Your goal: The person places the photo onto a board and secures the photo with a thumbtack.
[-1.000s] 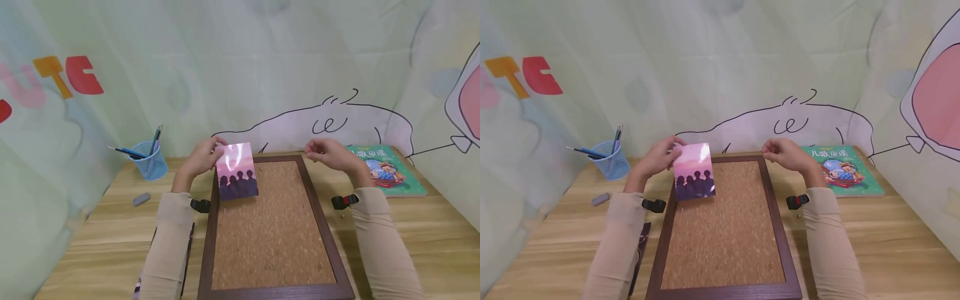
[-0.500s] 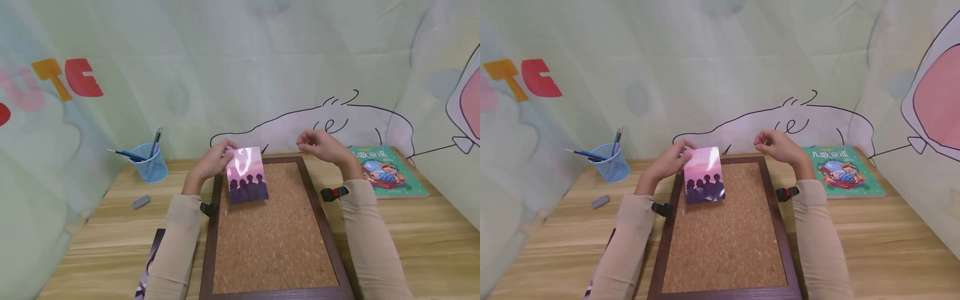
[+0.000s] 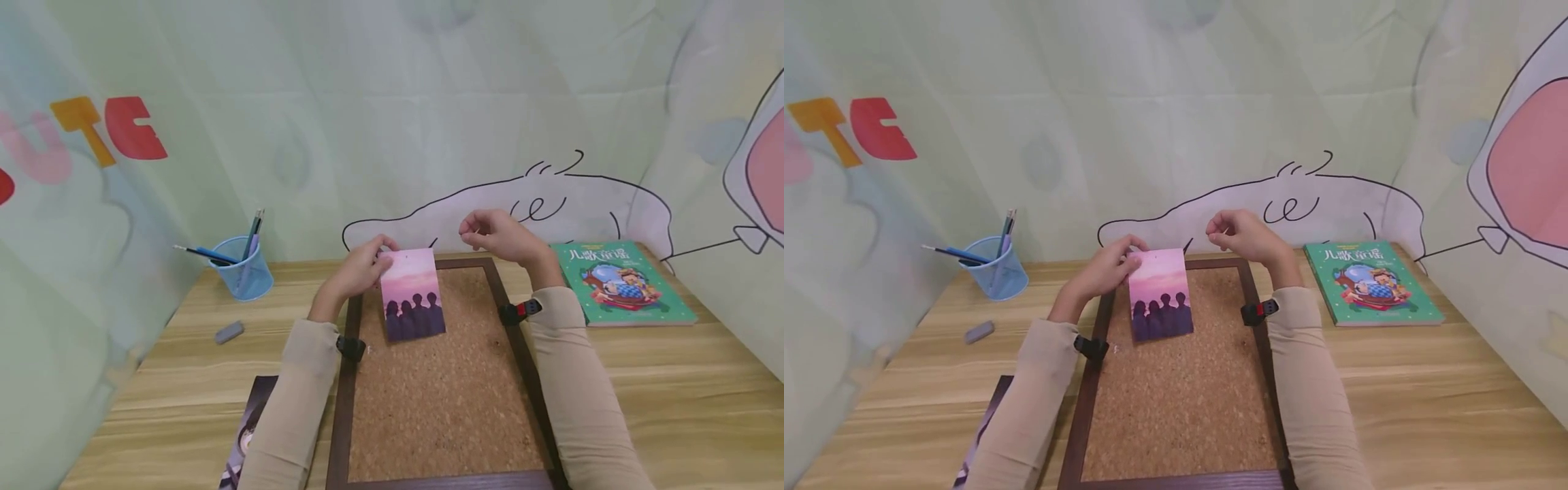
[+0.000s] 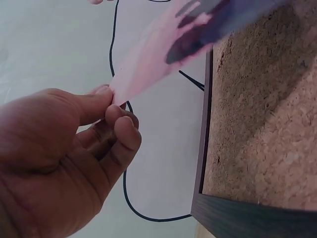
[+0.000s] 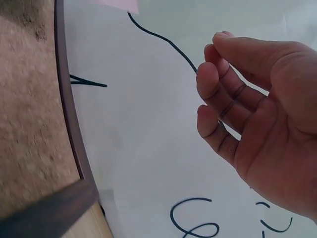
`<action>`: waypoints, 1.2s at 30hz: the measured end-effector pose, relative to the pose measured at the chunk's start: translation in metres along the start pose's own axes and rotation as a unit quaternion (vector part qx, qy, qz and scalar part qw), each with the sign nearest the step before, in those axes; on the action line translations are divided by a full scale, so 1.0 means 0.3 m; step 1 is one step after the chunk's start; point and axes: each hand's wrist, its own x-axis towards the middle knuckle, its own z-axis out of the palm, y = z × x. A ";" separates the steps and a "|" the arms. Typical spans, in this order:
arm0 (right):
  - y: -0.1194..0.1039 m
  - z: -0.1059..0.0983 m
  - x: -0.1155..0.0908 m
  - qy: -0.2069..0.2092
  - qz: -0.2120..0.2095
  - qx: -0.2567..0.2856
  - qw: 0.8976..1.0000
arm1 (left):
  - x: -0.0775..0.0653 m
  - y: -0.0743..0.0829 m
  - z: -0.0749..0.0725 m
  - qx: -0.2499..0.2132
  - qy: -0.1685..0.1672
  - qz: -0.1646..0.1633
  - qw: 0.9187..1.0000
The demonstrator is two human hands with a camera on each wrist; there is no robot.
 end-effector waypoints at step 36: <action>0.009 0.125 0.079 -0.045 -0.002 0.052 0.998 | 0.042 -0.030 0.077 0.048 0.060 -0.034 0.996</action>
